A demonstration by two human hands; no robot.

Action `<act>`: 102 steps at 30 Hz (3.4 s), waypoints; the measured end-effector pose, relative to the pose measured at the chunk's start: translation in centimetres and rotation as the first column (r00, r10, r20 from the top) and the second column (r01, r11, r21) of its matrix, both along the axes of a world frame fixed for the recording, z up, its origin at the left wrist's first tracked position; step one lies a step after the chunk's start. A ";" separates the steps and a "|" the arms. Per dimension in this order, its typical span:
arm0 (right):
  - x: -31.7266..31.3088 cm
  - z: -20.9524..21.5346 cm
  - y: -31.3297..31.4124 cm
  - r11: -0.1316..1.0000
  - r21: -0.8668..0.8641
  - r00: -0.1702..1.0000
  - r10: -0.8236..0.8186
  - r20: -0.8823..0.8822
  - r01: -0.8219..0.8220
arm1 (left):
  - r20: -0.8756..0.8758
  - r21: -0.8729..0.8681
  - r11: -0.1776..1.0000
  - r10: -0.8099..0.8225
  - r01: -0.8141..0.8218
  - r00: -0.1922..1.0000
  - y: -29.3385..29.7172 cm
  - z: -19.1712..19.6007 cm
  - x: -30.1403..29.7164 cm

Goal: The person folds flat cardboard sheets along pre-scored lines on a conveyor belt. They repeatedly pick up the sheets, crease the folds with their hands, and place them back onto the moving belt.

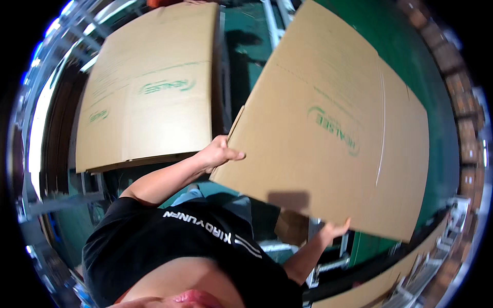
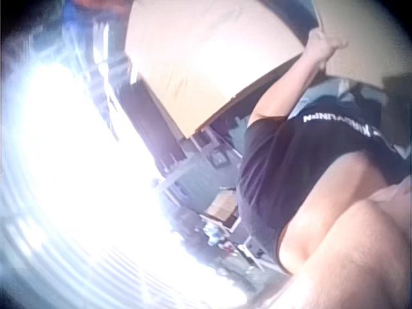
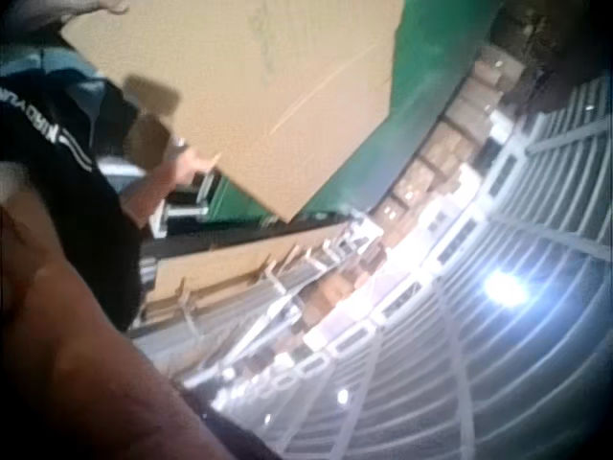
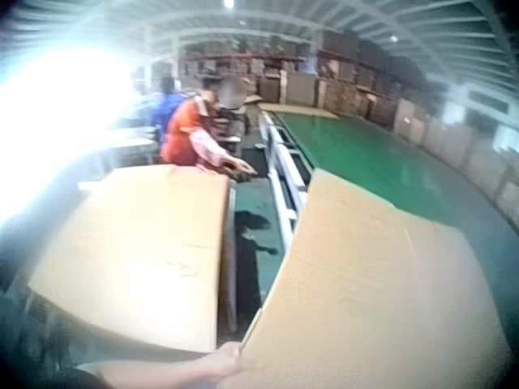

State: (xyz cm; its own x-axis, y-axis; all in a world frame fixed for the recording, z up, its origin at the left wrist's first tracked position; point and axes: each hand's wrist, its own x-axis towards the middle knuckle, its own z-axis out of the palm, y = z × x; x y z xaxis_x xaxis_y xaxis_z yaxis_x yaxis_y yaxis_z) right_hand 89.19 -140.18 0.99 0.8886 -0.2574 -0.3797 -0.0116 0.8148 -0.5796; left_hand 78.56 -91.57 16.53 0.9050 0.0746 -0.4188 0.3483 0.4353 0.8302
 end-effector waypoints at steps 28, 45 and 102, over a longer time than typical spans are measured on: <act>-27.7 16.2 34.5 -0.221 -0.220 -0.226 0.974 -0.003 -0.950 | 0.050 0.889 -0.270 0.860 0.369 0.508 21.6 18.2 -40.8; -1.4 6.7 10.7 0.854 0.119 0.795 0.516 -0.319 -0.507 | -0.142 0.977 -0.204 -0.429 0.058 0.892 6.1 2.7 -24.3; -15.6 14.9 53.2 0.052 -0.963 -0.469 0.879 -0.083 0.266 | 0.315 0.940 0.104 0.100 -0.325 0.944 14.6 -3.0 -22.7</act>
